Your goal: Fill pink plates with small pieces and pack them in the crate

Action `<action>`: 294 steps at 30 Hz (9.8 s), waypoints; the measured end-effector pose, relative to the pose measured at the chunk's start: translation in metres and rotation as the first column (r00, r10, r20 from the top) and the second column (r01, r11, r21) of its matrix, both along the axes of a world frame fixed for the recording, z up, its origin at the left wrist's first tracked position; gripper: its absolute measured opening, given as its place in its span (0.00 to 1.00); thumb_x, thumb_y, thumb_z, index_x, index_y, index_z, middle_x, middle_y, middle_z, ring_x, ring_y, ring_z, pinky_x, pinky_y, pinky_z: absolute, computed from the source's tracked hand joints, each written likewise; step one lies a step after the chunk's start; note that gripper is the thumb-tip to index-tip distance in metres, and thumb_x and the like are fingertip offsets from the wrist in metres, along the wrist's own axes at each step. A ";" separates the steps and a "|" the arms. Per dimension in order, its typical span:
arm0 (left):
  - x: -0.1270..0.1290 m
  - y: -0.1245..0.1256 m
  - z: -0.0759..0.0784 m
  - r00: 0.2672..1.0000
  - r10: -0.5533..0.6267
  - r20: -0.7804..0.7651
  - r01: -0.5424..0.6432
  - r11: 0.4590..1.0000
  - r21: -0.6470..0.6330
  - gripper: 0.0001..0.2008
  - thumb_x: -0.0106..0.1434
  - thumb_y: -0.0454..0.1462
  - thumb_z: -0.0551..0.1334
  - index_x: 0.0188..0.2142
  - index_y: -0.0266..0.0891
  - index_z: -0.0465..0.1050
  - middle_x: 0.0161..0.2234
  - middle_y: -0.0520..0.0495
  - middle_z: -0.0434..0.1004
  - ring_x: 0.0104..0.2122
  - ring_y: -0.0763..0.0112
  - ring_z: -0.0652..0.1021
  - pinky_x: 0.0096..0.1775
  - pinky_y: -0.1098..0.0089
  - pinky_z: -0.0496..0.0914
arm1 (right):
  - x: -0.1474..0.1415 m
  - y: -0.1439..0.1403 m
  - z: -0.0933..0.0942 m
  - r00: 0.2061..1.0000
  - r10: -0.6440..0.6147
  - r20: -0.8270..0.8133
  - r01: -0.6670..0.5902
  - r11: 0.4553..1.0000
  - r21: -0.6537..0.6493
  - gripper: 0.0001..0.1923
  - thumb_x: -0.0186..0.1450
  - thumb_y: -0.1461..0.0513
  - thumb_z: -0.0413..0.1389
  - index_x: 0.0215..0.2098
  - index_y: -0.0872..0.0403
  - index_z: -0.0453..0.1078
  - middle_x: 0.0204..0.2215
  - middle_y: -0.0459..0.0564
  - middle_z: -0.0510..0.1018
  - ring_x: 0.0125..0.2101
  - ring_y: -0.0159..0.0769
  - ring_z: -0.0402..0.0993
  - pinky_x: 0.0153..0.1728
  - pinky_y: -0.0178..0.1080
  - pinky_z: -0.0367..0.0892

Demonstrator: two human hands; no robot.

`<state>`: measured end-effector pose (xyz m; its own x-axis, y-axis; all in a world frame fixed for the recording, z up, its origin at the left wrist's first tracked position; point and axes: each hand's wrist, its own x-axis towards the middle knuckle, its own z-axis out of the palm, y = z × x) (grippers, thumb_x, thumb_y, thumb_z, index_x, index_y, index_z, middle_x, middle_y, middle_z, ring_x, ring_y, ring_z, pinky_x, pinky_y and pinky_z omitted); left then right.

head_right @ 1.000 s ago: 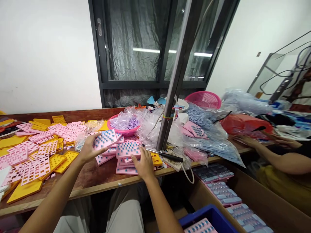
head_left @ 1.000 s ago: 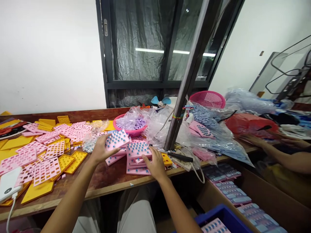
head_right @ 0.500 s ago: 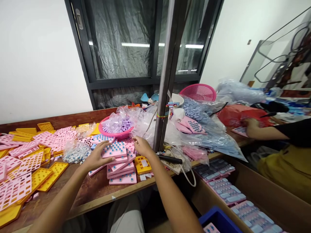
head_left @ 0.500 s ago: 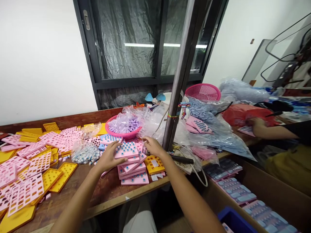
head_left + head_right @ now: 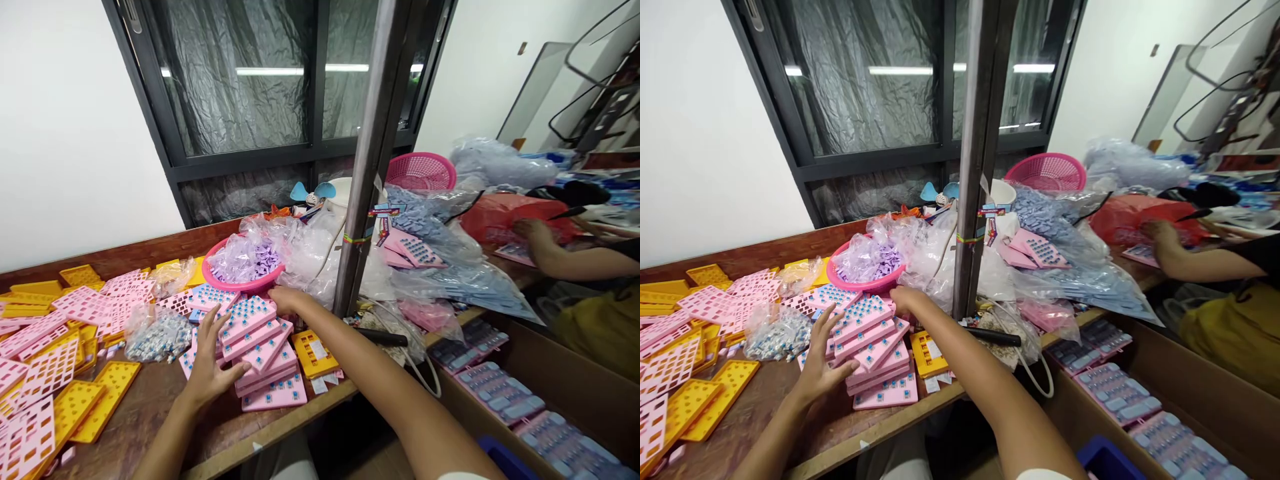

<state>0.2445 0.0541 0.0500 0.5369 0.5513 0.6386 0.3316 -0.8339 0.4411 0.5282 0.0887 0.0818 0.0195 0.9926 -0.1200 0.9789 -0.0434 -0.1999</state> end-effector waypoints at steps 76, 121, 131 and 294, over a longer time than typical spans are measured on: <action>-0.196 0.086 -0.004 0.881 0.427 -0.204 -0.469 0.847 -0.249 0.15 0.64 0.41 0.60 0.47 0.37 0.77 0.49 0.37 0.77 0.48 0.54 0.77 0.51 0.59 0.69 | -0.259 -0.013 -0.002 0.772 0.190 -0.607 0.036 0.939 0.341 0.23 0.67 0.62 0.50 0.61 0.56 0.64 0.54 0.58 0.75 0.49 0.43 0.75 0.50 0.41 0.68; -0.204 0.127 -0.019 0.852 0.193 -0.487 -0.334 0.916 -0.221 0.11 0.55 0.29 0.64 0.36 0.42 0.80 0.34 0.48 0.82 0.38 0.62 0.78 0.43 0.66 0.65 | -0.317 0.032 -0.051 0.947 0.319 0.050 -0.320 0.906 0.276 0.07 0.66 0.58 0.60 0.38 0.53 0.77 0.39 0.55 0.80 0.43 0.47 0.73 0.46 0.44 0.61; -0.202 0.124 -0.016 0.848 0.205 -0.489 -0.348 0.911 -0.220 0.04 0.59 0.37 0.66 0.33 0.41 0.80 0.33 0.48 0.83 0.37 0.62 0.79 0.45 0.65 0.65 | -0.292 0.030 -0.035 0.713 0.463 -0.526 -0.166 0.841 0.514 0.06 0.65 0.66 0.58 0.38 0.53 0.77 0.37 0.51 0.79 0.39 0.38 0.75 0.43 0.39 0.69; -0.224 -0.065 -0.036 0.663 0.484 -0.571 -0.573 0.819 0.029 0.15 0.68 0.42 0.61 0.51 0.40 0.73 0.50 0.36 0.75 0.51 0.50 0.72 0.51 0.53 0.67 | -0.280 0.018 -0.039 0.951 0.303 0.066 -0.304 0.869 0.390 0.11 0.69 0.64 0.54 0.35 0.54 0.79 0.36 0.58 0.82 0.39 0.44 0.76 0.42 0.41 0.65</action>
<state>0.0206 -0.0110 0.0137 0.3481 0.9080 0.2331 0.9100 -0.3870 0.1487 0.2479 0.1063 0.0424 -0.2909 0.9154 0.2783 0.9316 0.3373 -0.1355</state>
